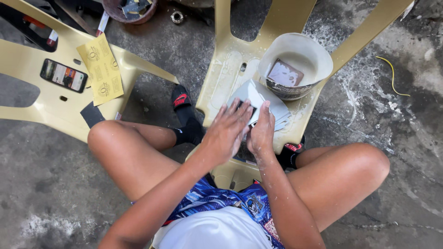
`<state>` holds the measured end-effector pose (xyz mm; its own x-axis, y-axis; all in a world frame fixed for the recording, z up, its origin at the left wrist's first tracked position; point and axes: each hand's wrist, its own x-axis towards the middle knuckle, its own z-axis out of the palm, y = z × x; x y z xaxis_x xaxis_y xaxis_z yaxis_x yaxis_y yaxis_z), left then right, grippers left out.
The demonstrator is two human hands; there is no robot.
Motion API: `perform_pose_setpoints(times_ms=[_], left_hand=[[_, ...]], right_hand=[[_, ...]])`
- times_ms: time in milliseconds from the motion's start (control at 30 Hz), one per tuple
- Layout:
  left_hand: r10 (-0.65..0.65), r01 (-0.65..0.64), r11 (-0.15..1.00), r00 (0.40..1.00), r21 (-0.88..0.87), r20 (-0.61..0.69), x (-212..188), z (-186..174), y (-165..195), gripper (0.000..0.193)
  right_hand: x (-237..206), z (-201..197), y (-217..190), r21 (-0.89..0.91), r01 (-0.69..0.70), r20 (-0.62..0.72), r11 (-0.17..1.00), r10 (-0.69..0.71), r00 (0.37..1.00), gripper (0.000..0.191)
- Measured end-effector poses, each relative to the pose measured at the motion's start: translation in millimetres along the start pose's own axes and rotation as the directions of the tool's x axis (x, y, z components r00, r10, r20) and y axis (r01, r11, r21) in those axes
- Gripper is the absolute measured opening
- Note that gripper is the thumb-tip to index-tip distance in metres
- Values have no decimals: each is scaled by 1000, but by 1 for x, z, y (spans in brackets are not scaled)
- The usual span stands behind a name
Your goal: The person sits cross-legged on a plastic chair and sands a white plastic part using a sanding block. They repeatedly dip the sanding block into a bucket of water and continue sanding the surface of the part.
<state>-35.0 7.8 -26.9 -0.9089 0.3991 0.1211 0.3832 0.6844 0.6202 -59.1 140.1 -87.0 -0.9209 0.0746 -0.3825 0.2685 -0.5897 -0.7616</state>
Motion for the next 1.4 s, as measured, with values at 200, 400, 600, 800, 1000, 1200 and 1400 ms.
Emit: perform_pose_setpoints(times_ms=[200,400,600,800,1000,1200,1400], left_hand=[[-172,171,985,984,11,44,43,-5,-22,52],[-107,107,994,994,2,14,28,3,-1,50],[-148,143,987,987,69,67,13,2,-12,53],[-216,216,975,976,51,7,48,11,-10,47],[-192,191,976,981,101,-1,9,-1,16,54],[-281,286,954,958,94,-59,34,-4,3,48],[-200,209,965,977,157,-70,17,-9,21,52]], right_hand=[[-6,1,13,-15,-195,-16,981,194,981,53],[2,-1,7,87,-37,-45,996,41,998,59],[-7,-1,12,88,-136,-17,987,138,990,52],[4,-1,8,41,-8,-67,999,11,998,53],[-4,-5,13,30,-37,-50,999,38,998,52],[-18,-7,25,-256,-52,6,965,56,998,60],[-19,-4,7,-504,64,9,861,-69,998,61]])
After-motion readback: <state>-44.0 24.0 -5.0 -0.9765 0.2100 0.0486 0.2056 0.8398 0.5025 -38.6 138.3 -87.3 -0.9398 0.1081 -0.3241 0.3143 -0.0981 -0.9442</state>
